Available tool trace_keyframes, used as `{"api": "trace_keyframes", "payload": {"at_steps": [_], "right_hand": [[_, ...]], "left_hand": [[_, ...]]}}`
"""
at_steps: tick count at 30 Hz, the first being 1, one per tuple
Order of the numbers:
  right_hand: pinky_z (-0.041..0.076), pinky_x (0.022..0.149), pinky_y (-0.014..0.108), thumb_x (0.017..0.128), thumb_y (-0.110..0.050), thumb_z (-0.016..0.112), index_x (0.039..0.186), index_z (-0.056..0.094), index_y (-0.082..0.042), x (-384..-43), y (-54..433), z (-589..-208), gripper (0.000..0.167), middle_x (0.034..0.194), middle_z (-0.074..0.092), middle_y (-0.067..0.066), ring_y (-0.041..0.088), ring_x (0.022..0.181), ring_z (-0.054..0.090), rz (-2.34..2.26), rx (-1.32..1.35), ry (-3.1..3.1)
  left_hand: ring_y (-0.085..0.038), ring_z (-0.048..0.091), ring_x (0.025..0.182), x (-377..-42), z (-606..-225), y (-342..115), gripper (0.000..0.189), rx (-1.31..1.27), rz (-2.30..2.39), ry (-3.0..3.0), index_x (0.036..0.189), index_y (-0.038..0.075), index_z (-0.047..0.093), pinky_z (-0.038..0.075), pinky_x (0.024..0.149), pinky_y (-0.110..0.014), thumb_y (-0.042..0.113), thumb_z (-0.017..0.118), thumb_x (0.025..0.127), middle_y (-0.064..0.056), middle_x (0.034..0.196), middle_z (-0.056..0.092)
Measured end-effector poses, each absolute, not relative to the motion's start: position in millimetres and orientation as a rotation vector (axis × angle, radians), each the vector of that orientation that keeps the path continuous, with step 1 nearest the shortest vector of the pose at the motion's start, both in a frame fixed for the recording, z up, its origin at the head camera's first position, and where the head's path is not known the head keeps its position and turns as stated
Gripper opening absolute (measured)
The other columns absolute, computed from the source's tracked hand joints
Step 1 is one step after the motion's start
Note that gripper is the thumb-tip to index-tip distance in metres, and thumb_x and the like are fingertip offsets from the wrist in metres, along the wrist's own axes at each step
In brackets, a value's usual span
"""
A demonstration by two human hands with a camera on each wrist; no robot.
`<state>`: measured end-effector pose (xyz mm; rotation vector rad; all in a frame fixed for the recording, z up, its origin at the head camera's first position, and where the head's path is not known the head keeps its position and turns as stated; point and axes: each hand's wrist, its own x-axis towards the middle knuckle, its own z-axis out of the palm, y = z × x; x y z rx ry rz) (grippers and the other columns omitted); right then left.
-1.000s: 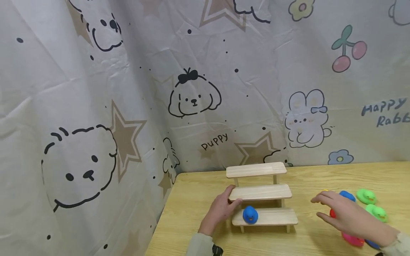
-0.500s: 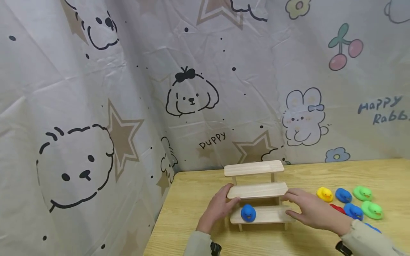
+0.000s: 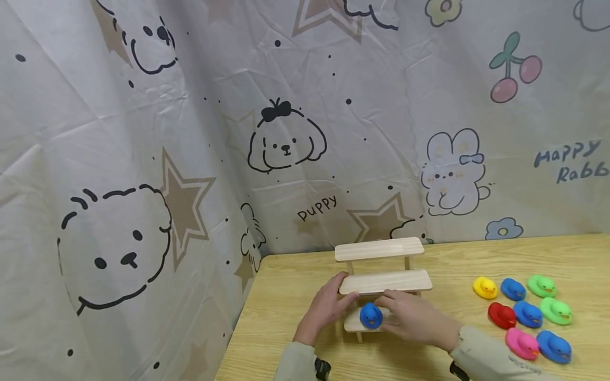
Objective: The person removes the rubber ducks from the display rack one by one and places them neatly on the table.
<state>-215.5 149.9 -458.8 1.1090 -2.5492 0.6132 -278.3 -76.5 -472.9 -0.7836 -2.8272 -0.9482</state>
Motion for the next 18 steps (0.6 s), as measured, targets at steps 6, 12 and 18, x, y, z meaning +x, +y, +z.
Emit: {"api": "trace_keyframes", "payload": {"at_steps": [6,12,18], "right_hand": [[0.05,0.069,0.029,0.078,-0.034,0.077,0.104,0.064,-0.012,-219,134,-467,0.036,0.094,0.057,-0.008,0.007,0.082,0.057,0.605,1.026,-2.595],[0.047,0.061,0.028,0.078,-0.035,0.077,0.101,0.063,-0.015,-221,122,-470,0.034,0.091,0.056,-0.007,0.005,0.075,0.054,0.556,0.932,-2.61],[0.046,0.059,0.027,0.079,-0.032,0.077,0.102,0.063,-0.014,-220,118,-470,0.032,0.09,0.054,-0.007,0.004,0.074,0.052,0.555,0.928,-2.621]], "left_hand": [[-0.017,0.055,0.104,-280,-472,-77,0.059,-0.785,-0.95,-2.833,0.136,0.008,0.045,0.047,0.085,-0.035,0.049,0.052,0.094,-0.006,0.126,0.054],[-0.018,0.056,0.103,-281,-472,-78,0.058,-0.77,-0.962,-2.843,0.137,0.011,0.044,0.047,0.084,-0.034,0.049,0.051,0.094,-0.006,0.127,0.054],[-0.016,0.055,0.105,-280,-475,-79,0.059,-0.766,-0.98,-2.848,0.138,0.011,0.044,0.047,0.085,-0.033,0.049,0.051,0.094,-0.004,0.127,0.054]]}}
